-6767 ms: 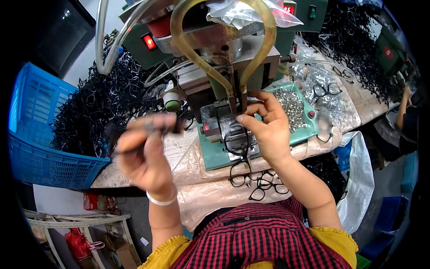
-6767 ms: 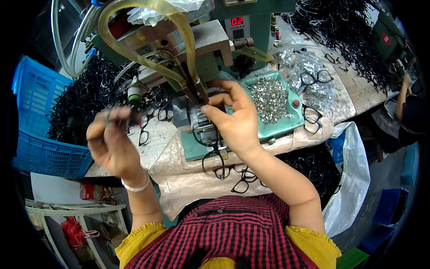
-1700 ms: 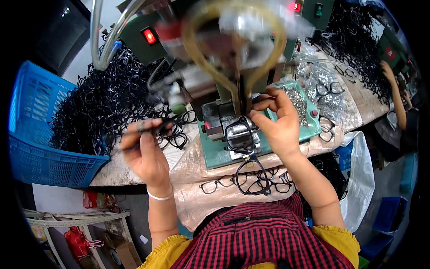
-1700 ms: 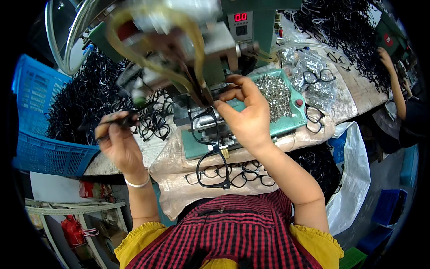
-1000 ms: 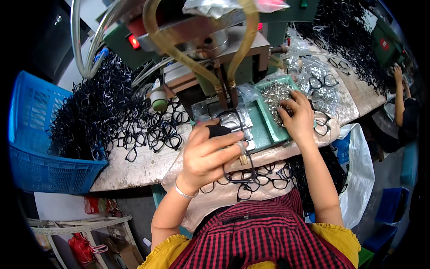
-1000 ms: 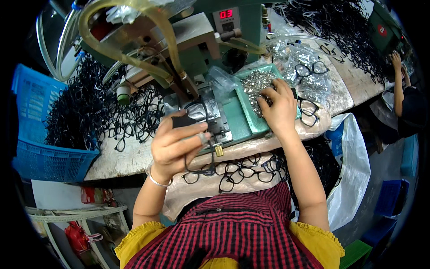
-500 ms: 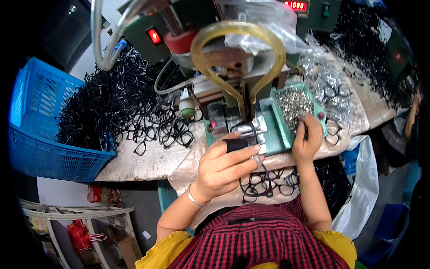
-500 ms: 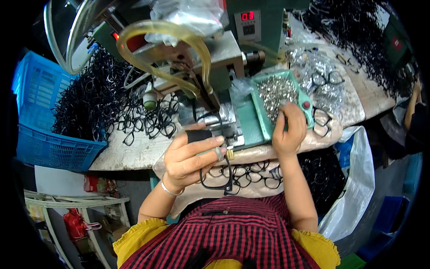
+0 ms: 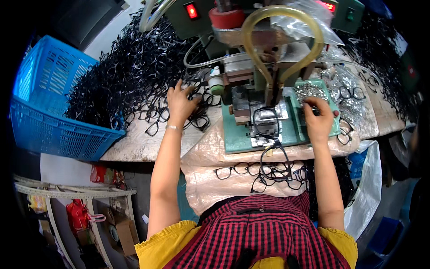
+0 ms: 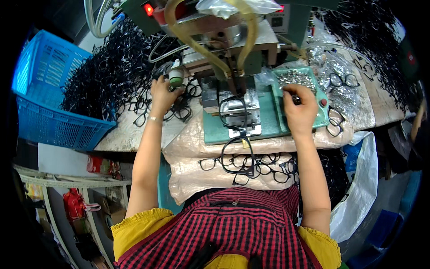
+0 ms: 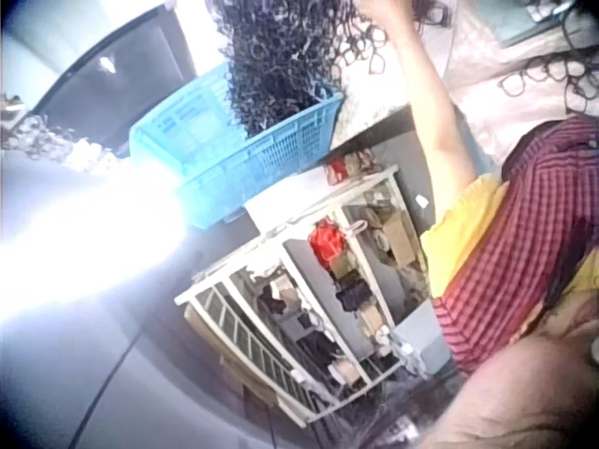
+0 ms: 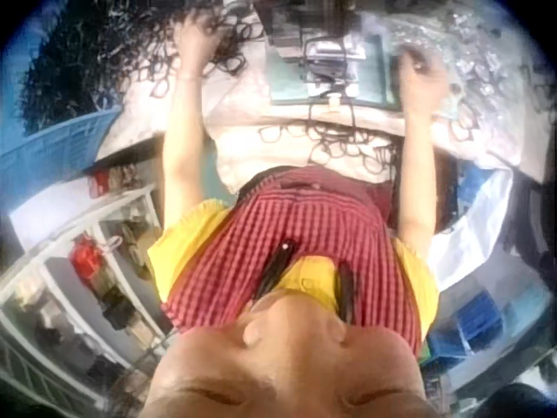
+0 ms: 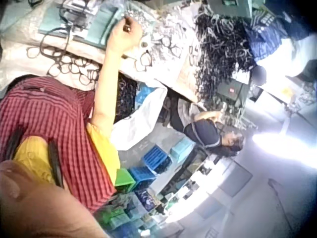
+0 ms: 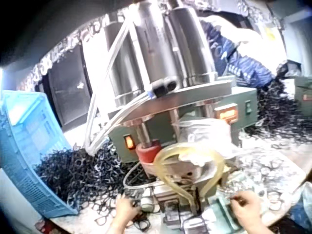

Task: The person repeatedly picks up black eyeglass frames and small metal screws, places each frame into a green press machine, and activates the press to attach the screws. Finished frames are set aside on the table. The process is repeated continuously with frames from a nearby pile.

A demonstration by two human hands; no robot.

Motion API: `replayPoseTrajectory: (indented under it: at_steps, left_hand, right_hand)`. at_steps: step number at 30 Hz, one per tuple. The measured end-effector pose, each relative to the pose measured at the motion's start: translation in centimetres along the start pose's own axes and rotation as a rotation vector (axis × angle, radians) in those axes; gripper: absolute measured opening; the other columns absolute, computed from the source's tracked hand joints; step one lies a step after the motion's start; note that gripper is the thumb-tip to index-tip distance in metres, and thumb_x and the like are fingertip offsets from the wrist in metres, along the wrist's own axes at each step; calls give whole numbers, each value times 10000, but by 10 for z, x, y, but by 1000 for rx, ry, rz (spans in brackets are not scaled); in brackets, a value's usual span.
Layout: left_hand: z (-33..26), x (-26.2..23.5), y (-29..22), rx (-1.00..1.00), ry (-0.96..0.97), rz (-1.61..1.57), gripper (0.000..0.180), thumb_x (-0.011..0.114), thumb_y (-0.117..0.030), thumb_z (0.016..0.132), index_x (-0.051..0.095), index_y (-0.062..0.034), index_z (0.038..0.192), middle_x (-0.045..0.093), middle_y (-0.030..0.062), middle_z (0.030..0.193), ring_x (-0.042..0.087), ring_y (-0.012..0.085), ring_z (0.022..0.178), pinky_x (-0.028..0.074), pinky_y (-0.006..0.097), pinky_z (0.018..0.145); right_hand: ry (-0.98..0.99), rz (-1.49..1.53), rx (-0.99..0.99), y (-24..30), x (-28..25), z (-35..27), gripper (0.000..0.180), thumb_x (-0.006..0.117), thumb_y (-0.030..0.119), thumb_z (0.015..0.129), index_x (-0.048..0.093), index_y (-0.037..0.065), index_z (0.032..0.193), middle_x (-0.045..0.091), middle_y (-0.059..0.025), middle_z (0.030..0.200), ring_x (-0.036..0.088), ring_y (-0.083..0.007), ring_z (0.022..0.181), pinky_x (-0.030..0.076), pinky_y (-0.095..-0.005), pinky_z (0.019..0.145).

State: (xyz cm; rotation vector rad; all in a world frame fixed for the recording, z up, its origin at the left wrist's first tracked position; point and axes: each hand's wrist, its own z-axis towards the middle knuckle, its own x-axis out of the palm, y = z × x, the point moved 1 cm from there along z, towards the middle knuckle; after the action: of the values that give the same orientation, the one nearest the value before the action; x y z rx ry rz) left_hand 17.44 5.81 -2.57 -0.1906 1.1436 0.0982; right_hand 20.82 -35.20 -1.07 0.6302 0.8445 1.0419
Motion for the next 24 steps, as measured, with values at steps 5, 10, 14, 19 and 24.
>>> replayPoseTrajectory:
  at_steps: [5,10,14,19,24]
  left_hand:
    - [24,3,8,-244,-451,-844,185,577,-175,962,643,-13,1022,662,106,969,619,250,792,513,340,744]
    - [-2,-58,1,-295,-438,-1647,319,368,-310,1050,509,-59,1188,551,12,745,461,97,643,448,278,625]
    - [-20,-39,-33,-587,-49,-1601,297,487,-384,1004,527,-108,1106,520,-12,740,439,82,628,434,264,572]
    - [-56,-10,-69,-573,65,-1905,250,463,-331,1020,532,-96,968,624,75,880,588,170,729,523,301,634]
    - [-81,-63,-101,-563,184,-1974,381,382,-436,1026,529,-88,974,664,182,918,647,289,808,544,365,722]
  right_hand:
    - [-71,-248,-48,-17,-45,-30,129,669,8,785,706,24,907,695,-118,915,651,-265,865,487,-343,811]
    - [-159,-110,222,-8,-85,-49,113,668,-18,804,690,-15,915,685,-88,930,634,-183,891,475,-294,839]
    - [117,116,48,43,-44,-14,117,665,-1,773,691,-4,887,682,-82,897,635,-189,867,478,-285,805]
    - [181,378,146,81,25,20,218,661,34,753,629,-15,963,669,-87,844,640,-158,841,480,-276,807]
    - [133,546,229,78,31,3,414,690,14,760,537,-11,1144,653,-55,813,614,-112,829,446,-251,854]
